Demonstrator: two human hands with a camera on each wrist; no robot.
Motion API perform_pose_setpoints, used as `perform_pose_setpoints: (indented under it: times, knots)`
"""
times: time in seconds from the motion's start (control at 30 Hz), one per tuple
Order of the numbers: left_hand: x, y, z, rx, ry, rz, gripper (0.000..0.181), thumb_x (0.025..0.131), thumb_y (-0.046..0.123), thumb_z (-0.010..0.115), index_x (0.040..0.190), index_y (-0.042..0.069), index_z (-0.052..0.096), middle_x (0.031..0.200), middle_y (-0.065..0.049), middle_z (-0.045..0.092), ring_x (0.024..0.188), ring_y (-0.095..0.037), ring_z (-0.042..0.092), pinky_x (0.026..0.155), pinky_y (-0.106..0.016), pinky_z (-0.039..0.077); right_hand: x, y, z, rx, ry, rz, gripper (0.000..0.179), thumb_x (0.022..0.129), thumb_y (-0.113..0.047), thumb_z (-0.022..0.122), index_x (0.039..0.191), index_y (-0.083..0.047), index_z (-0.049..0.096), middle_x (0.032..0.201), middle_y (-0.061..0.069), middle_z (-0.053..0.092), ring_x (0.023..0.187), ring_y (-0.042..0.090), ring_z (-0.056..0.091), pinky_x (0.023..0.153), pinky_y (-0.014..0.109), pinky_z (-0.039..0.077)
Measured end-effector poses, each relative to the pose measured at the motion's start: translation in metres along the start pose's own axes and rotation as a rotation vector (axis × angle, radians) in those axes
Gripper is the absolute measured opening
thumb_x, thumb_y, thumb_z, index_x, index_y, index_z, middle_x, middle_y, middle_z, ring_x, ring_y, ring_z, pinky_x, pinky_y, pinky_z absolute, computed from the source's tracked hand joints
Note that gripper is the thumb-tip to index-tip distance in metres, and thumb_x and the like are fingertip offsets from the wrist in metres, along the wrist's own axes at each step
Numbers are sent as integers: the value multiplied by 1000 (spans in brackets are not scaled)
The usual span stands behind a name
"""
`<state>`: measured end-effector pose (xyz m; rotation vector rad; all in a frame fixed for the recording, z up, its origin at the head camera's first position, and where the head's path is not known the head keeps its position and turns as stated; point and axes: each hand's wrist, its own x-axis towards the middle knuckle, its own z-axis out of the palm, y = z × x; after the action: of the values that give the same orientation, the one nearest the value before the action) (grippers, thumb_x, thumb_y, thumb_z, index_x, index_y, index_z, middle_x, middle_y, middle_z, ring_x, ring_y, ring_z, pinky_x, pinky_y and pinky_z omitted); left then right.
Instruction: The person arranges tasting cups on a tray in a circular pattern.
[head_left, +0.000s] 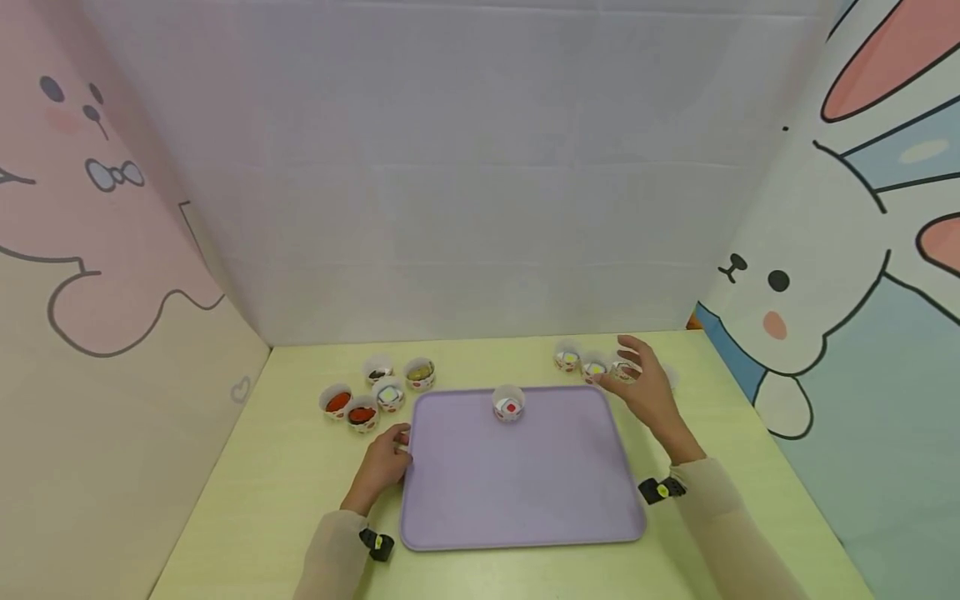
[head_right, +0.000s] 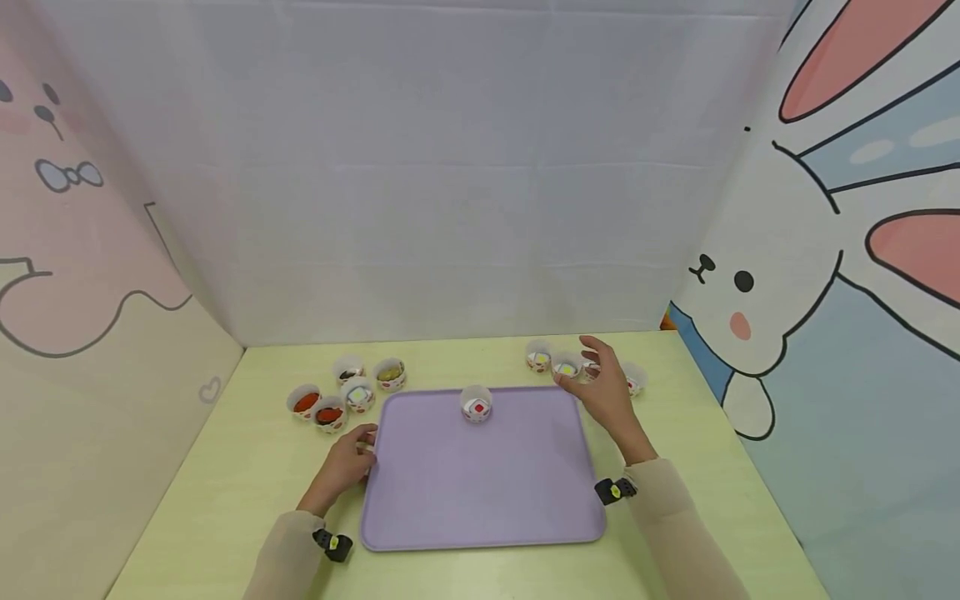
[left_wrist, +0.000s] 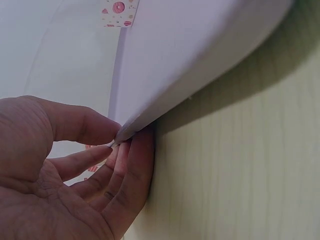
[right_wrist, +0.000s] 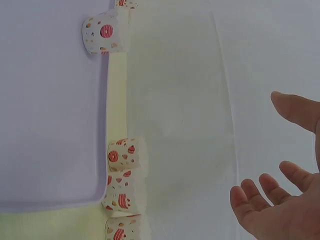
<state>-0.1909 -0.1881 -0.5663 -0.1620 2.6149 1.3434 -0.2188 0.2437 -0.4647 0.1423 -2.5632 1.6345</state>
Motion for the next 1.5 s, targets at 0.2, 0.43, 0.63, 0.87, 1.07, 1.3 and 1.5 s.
perform_pose_setpoints:
  times: [0.2,0.43,0.63,0.87,1.07,1.3,1.5]
  knots:
    - [0,0,-1,3,-2,-8,56,80,-3,55,136,0,52,114,-16,61,78,-17,58,56,-30,48,3,15,-19,-17,50,-6,80,90,-27,71,154,-11,25,157,17,29,139,44,36,106,58,38]
    - [-1,1,-1,5,-3,-5,56,80,-4,54,136,-1,52,113,-16,60,78,-16,57,56,-29,47,3,27,-38,-53,125,10,82,89,-29,72,153,-10,26,155,18,32,138,42,37,108,57,36]
    - [0,0,1,9,5,-3,56,80,-4,54,136,0,52,114,-16,61,77,-16,57,56,-29,46,5,40,-51,-74,170,41,84,89,-34,72,155,-11,25,156,18,32,138,43,36,108,57,36]
    - [-1,-1,1,5,3,2,56,80,-3,54,136,-1,51,114,-16,61,74,-16,56,55,-29,46,7,60,-60,-82,188,107,86,89,-38,70,155,-10,24,157,19,29,140,43,33,108,57,35]
    - [0,-4,2,0,0,-3,56,81,-4,54,137,0,51,115,-16,61,74,-16,56,54,-29,47,7,76,-65,-68,185,177,88,90,-38,69,156,-8,19,160,21,21,143,45,27,110,59,31]
    - [1,-5,2,3,8,13,56,81,-4,54,136,0,51,113,-16,61,73,-15,55,54,-29,46,10,95,-64,-46,187,230,89,90,-34,70,157,-8,16,162,18,19,145,43,24,113,58,29]
    - [0,-5,3,7,6,7,56,81,-3,54,137,0,51,114,-16,61,71,-14,54,54,-29,46,16,108,-63,-36,180,252,90,90,-32,70,157,-8,15,162,18,17,145,44,24,111,59,32]
